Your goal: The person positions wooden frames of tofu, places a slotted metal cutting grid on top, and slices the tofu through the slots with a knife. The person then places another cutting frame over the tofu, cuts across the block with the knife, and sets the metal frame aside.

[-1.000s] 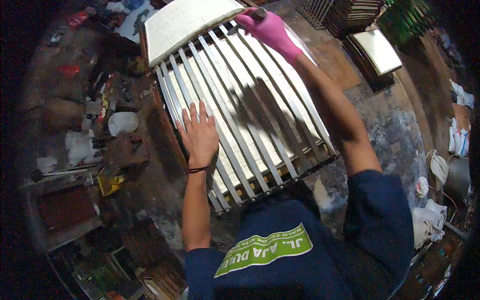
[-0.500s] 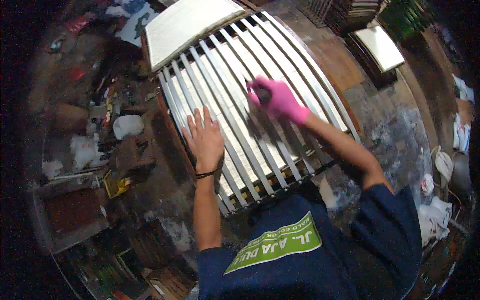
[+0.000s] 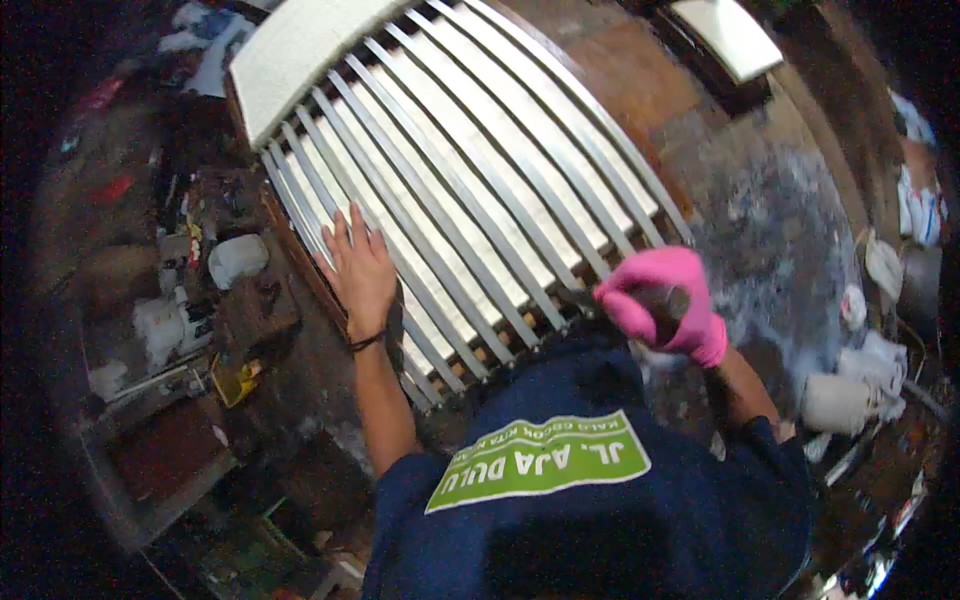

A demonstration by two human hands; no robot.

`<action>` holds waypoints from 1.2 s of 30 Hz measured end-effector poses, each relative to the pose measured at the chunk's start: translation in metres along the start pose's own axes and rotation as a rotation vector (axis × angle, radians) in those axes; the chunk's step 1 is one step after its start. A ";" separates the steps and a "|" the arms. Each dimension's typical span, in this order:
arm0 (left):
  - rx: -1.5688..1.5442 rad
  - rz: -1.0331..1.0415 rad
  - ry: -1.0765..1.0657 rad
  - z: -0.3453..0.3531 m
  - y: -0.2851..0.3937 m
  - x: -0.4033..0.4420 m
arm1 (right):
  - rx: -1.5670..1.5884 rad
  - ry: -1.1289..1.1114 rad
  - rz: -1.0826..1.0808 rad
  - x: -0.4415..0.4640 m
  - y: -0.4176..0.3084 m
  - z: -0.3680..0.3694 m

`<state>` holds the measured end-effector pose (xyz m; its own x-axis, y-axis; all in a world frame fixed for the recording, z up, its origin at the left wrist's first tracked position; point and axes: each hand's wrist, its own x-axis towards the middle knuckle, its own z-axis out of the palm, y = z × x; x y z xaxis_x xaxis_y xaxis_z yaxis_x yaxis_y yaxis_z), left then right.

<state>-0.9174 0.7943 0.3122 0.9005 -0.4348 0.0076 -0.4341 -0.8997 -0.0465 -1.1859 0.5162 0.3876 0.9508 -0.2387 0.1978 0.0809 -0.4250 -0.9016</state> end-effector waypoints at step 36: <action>0.047 -0.041 -0.031 -0.009 0.002 0.003 | -0.178 0.232 -0.279 0.020 0.029 -0.015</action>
<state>-0.9154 0.7904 0.3214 0.9182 -0.3957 -0.0208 -0.3958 -0.9135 -0.0940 -1.1693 0.4864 0.3709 0.8055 -0.2749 0.5249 0.2536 -0.6407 -0.7247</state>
